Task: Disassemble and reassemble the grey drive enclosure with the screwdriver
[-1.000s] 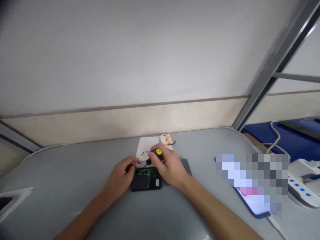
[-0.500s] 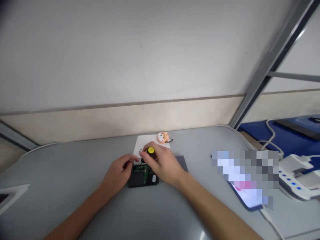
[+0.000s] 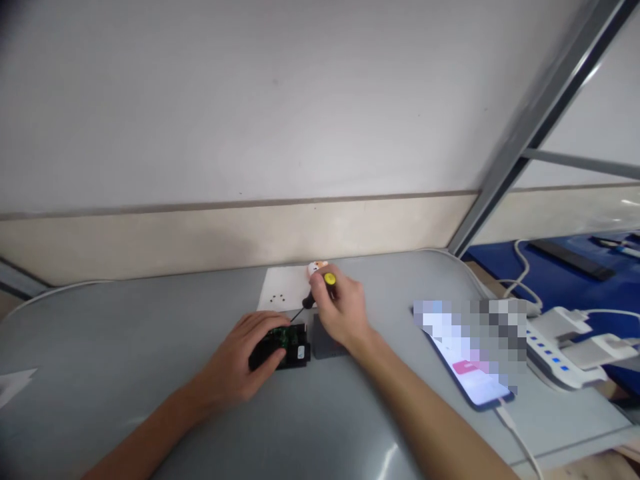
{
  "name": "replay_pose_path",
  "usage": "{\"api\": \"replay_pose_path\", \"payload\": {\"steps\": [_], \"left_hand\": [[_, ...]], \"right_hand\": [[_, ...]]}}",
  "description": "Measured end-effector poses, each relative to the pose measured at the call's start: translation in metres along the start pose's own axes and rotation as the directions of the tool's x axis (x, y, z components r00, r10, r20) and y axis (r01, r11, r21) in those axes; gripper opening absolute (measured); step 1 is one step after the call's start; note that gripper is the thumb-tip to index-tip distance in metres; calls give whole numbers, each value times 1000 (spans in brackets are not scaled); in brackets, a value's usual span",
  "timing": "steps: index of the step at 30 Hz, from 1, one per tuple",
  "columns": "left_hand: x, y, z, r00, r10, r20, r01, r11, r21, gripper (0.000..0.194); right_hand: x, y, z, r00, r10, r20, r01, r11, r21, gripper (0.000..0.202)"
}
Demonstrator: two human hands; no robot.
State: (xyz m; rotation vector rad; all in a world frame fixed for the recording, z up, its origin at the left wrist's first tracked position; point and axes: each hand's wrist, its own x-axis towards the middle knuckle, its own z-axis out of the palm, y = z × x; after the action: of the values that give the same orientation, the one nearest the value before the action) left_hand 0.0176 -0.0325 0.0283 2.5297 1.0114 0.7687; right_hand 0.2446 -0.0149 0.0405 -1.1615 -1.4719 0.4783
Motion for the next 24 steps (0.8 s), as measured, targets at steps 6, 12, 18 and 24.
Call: {"api": "replay_pose_path", "payload": {"steps": [6, 12, 18, 24], "left_hand": [[-1, 1, 7, 987, -55, 148, 55, 998, 5, 54], [-1, -3, 8, 981, -91, 168, 99, 994, -35, 50], [-1, -6, 12, 986, -89, 144, 99, 993, -62, 47], [-2, -5, 13, 990, -80, 120, 85, 996, -40, 47]], "right_hand": [[1, 3, -7, 979, -125, -162, 98, 981, -169, 35], [1, 3, -7, 965, -200, -172, 153, 955, -254, 31], [6, 2, -6, 961, -227, -155, 162, 923, -349, 30], [10, 6, -4, 984, -135, -114, 78, 911, -405, 34]]}}
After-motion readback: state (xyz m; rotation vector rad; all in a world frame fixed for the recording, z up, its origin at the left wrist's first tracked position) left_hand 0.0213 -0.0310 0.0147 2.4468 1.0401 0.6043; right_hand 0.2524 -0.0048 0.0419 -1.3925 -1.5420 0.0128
